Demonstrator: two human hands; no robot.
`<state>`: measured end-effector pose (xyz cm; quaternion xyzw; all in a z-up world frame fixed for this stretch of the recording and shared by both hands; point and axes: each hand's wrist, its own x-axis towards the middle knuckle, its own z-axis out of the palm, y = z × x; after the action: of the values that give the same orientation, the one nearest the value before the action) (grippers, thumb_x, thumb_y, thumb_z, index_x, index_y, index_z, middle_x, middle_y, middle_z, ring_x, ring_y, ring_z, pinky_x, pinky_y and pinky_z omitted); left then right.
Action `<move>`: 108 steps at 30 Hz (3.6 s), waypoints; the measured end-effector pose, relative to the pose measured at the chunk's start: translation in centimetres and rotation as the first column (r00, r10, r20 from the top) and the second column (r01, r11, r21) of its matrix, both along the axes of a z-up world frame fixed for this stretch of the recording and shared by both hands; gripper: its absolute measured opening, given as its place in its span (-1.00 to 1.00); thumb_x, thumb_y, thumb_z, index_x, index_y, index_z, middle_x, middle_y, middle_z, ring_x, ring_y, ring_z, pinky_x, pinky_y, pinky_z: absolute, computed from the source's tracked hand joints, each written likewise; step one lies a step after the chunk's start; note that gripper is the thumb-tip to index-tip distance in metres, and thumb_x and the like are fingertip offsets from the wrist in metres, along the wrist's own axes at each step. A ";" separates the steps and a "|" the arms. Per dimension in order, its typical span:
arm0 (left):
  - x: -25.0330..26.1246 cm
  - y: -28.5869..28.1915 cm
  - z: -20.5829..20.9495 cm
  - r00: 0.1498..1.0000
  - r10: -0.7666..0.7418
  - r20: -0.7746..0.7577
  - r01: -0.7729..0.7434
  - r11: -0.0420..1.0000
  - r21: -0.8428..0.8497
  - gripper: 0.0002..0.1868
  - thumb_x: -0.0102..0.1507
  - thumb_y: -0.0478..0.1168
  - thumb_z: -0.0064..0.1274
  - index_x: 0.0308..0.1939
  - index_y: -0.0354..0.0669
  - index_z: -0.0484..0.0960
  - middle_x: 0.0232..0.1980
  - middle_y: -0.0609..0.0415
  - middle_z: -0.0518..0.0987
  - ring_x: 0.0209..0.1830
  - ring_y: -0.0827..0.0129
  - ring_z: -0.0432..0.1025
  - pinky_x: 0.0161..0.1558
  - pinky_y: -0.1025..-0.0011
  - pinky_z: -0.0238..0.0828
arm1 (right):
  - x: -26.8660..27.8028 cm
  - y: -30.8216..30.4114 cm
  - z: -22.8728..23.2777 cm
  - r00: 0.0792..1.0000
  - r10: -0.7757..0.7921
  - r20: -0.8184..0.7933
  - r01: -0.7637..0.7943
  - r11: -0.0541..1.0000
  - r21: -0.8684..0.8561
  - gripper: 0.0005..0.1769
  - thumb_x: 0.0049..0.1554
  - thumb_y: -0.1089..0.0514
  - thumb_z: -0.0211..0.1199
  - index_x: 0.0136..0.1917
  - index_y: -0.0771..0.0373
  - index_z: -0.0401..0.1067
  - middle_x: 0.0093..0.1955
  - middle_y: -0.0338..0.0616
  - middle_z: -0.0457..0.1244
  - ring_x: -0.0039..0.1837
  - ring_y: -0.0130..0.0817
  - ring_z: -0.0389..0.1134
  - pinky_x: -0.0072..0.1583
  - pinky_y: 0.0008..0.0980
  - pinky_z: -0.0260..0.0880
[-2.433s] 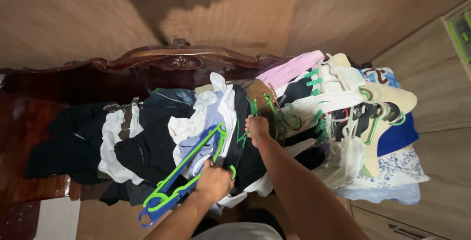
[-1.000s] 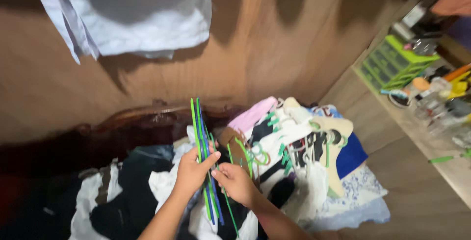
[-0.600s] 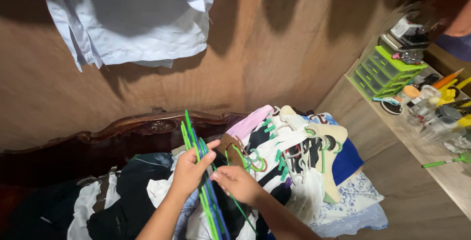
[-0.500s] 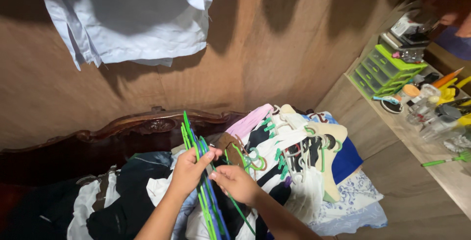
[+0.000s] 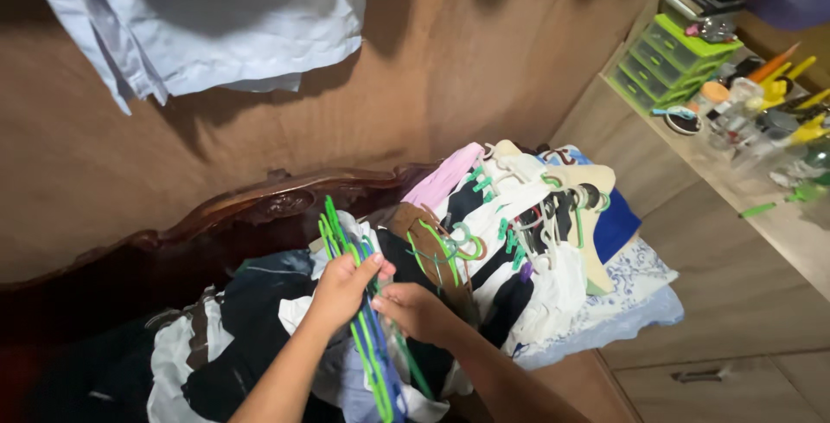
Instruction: The person picks up several hangers from a pile of clothes on a bench, gathers them in their hands, and places them into a blue and white basket.
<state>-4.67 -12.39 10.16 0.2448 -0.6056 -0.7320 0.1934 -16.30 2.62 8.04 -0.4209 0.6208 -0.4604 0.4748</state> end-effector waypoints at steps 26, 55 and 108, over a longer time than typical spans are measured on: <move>-2.4 3.8 -5.0 0.888 0.202 0.413 0.151 0.721 -0.677 -0.49 0.22 0.14 0.18 -0.50 -0.25 0.51 -0.55 -0.16 0.51 -0.38 -0.15 0.37 -0.15 0.04 0.30 | -9.5 -1.2 -26.4 0.689 -0.248 -0.681 0.620 0.689 0.377 -0.43 0.13 -0.09 0.32 0.27 0.31 0.35 0.29 0.26 0.26 0.33 0.19 0.29 0.33 -0.06 0.30; -1.6 6.2 -7.7 0.739 0.262 0.620 0.333 0.658 -0.675 -0.55 0.16 0.21 0.13 -0.37 -0.12 0.66 -0.36 -0.05 0.68 -0.26 0.01 0.56 0.07 0.01 0.15 | -6.2 -5.7 -13.2 0.884 -0.452 0.123 0.374 0.839 0.395 -0.77 0.17 0.05 0.22 0.02 0.22 0.42 -0.23 -0.18 0.24 -0.22 -0.38 0.28 -0.28 -0.32 0.40; 12.7 -2.4 -5.3 0.849 0.471 0.240 -0.401 0.869 -0.288 -0.67 0.34 -0.04 0.11 -0.34 -0.25 0.64 -0.45 0.20 0.55 -0.46 0.56 0.38 -0.36 0.48 0.33 | -21.6 0.3 -12.8 0.643 0.693 -0.326 -0.387 0.661 0.643 -0.81 0.20 0.16 0.10 -0.06 0.27 0.50 -0.31 -0.01 0.37 -0.41 -0.22 0.38 -0.37 -0.22 0.32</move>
<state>8.07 -14.82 4.86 0.4621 -0.6354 -0.5479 0.2871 -37.90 2.95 -4.75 -0.5618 0.6652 0.0366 0.4904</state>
